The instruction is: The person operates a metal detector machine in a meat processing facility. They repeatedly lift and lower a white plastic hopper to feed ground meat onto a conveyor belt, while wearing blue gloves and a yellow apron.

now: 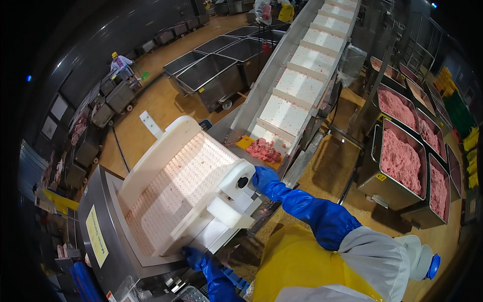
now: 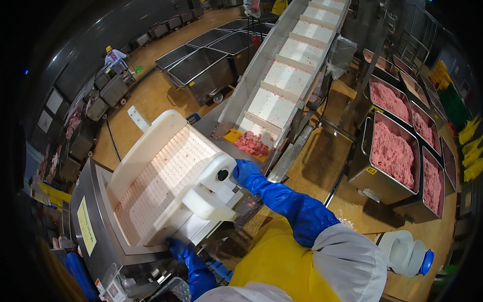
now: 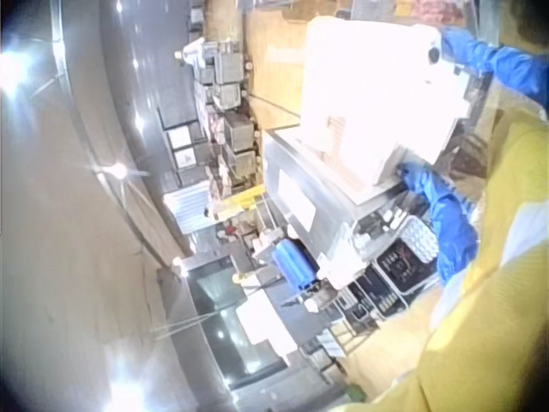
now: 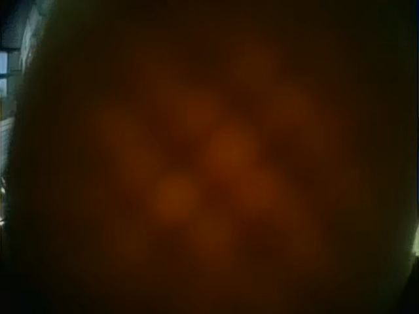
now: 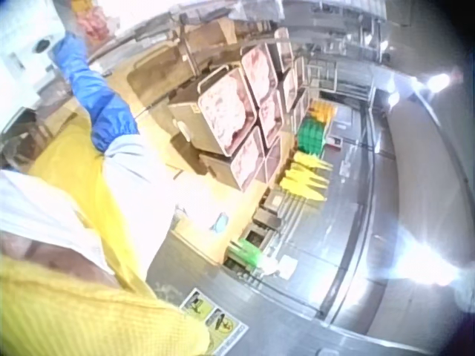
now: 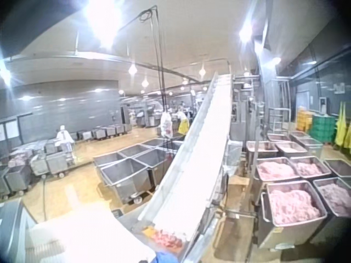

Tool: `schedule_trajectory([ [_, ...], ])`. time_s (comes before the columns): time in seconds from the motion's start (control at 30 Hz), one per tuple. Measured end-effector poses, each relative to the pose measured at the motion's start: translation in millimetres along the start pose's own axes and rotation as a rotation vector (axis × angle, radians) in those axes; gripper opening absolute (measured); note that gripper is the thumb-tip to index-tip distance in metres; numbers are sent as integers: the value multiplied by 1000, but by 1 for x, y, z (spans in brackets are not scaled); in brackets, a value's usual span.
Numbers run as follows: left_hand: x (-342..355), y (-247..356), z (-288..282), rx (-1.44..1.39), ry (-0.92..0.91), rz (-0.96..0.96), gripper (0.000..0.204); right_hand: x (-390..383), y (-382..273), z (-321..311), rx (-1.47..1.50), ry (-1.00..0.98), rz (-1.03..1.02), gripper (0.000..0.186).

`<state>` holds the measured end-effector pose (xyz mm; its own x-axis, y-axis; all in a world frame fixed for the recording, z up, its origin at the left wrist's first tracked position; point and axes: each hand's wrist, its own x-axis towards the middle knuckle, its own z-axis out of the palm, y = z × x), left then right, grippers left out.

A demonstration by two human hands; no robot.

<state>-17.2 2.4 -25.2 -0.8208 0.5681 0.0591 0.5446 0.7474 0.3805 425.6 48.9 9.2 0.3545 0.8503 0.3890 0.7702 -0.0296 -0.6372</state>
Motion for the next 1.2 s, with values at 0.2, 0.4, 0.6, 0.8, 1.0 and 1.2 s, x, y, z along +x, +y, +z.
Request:
schedule_trajectory([
  [0.2, 3, -8, 5, -154, 36, 49, 74, 3, 0, 2, 15, -64, 13, 26],
  [0.4, 4, -3, -7, -68, -99, 42, 74, 4, -5, 1, 15, -85, 27, 24],
  [0.6, 4, -7, -6, -27, -39, 105, 79, 3, -5, 3, -9, -71, 16, 24],
  [0.8, -11, 8, -23, -98, -117, 64, 77, 2, 1, 4, -67, -67, 9, 23],
  [1.0, -8, 2, -13, -115, -34, 99, 76, 2, -1, 12, -58, -18, 19, 20],
  [1.2, -6, -3, -1, -44, 124, 138, 67, 4, 0, 13, -119, -74, 2, 22],
])
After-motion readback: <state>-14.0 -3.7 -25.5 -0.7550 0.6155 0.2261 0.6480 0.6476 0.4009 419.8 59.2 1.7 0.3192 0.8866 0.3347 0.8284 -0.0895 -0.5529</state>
